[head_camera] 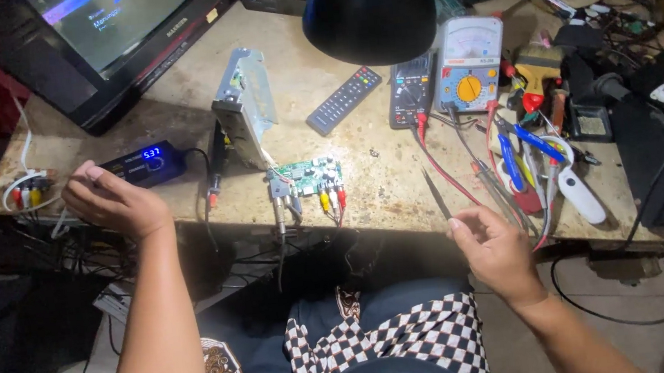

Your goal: Testing and diagnosing an electronic circuit board using a TV monitor, remote control, and a digital display module.

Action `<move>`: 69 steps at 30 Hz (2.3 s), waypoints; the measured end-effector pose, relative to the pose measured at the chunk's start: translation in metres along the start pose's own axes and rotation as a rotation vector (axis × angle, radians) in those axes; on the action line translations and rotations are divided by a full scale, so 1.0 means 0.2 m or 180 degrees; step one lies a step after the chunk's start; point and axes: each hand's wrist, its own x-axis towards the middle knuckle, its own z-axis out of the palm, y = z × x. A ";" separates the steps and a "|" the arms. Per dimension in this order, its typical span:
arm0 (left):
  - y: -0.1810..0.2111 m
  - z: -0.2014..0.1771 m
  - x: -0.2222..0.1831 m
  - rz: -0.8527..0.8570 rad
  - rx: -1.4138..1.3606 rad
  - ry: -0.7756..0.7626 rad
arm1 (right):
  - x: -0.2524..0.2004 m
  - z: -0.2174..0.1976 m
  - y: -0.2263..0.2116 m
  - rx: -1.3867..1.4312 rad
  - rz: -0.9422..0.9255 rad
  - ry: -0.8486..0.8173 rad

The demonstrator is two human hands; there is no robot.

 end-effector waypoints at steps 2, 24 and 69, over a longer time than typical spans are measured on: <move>-0.05 0.03 -0.01 0.0252 0.0109 0.0288 | 0.03 -0.01 0.08 -0.0839 0.0411 -0.0505; 0.07 -0.06 0.05 0.0479 -0.0298 0.0002 | -0.25 -0.26 0.20 0.0384 0.2078 -0.0887; -0.08 -0.01 0.02 0.0617 -0.0211 -0.0014 | -0.35 -0.27 0.44 0.1372 0.2439 -0.0928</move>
